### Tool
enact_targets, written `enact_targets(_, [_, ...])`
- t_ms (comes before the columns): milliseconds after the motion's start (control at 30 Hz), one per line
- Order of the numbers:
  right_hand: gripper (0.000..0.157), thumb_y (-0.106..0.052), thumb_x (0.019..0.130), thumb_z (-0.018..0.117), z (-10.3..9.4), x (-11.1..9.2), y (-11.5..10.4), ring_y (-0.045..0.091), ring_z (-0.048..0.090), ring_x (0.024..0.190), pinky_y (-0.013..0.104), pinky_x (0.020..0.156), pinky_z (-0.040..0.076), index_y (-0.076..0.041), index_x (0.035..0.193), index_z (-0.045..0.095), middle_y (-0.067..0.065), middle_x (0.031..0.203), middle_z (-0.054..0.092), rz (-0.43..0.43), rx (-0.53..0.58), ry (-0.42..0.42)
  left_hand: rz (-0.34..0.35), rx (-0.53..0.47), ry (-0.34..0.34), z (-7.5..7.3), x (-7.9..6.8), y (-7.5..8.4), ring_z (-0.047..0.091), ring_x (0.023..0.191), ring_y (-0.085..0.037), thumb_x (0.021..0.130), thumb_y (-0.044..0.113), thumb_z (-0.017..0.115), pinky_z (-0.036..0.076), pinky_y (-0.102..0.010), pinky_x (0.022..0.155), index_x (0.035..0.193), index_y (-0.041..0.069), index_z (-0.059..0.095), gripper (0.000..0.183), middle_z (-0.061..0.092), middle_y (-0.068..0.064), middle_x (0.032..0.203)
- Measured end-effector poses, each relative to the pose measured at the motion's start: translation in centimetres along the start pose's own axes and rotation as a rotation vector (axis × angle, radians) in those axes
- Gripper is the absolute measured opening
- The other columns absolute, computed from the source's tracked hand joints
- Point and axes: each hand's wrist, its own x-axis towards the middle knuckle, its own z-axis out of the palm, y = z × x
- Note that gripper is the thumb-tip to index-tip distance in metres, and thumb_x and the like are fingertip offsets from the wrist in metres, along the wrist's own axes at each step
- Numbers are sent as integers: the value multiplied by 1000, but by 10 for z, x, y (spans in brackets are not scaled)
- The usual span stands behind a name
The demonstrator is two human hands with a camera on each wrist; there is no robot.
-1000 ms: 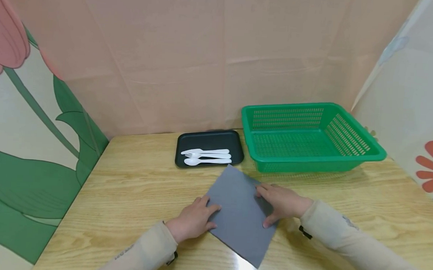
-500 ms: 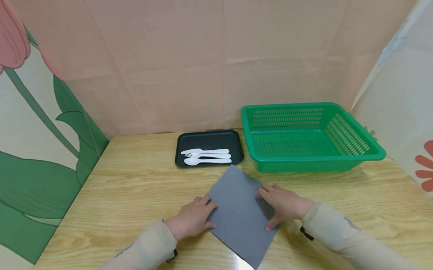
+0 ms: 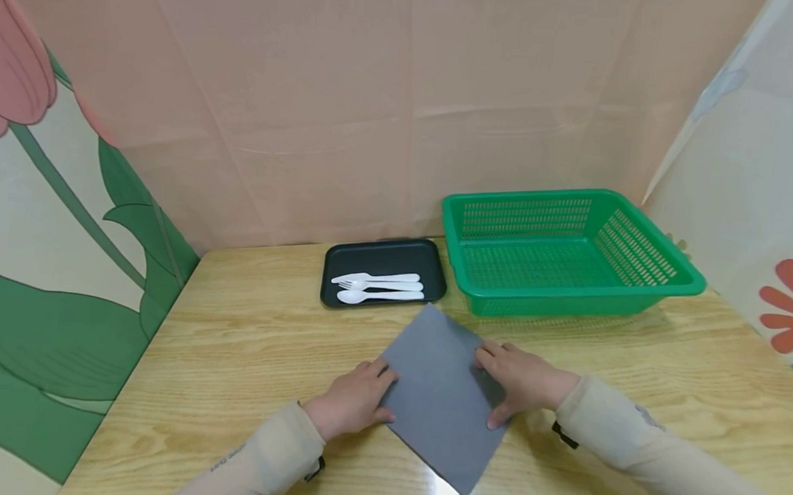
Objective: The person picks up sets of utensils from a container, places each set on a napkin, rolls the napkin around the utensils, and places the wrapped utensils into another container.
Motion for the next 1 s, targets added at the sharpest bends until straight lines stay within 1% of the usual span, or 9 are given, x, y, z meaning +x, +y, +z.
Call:
enact_targets(400, [74,-46,53,86,0,-7,-6,25,52,87,39,72,49,-6,104,51,10,109,51,24,2,11,-5,-9,-24,0,0,1,43,130,-29,84,37,66,44,-43,99,134,10,48,60,42,-12,142])
enact_targets(567, [74,-47,52,86,1,-8,-6,26,53,89,40,72,50,-7,104,52,11,110,52,25,-8,24,-10,-11,-34,-1,0,2,41,132,-29,84,37,66,44,-44,100,135,11,47,60,41,-12,144])
enact_targets(833, [76,-50,52,85,3,-11,-7,28,54,90,42,71,50,-7,106,52,12,112,53,42,-18,21,-29,-21,-61,-2,1,2,41,132,-29,85,38,64,43,-45,101,137,13,46,61,38,-12,147])
enact_targets(1000, [77,-50,52,85,3,-11,-8,29,55,91,42,71,50,-7,106,52,12,112,53,45,-24,21,-35,-4,-39,0,1,2,43,130,-32,84,40,65,44,-45,99,136,11,47,62,41,-14,144])
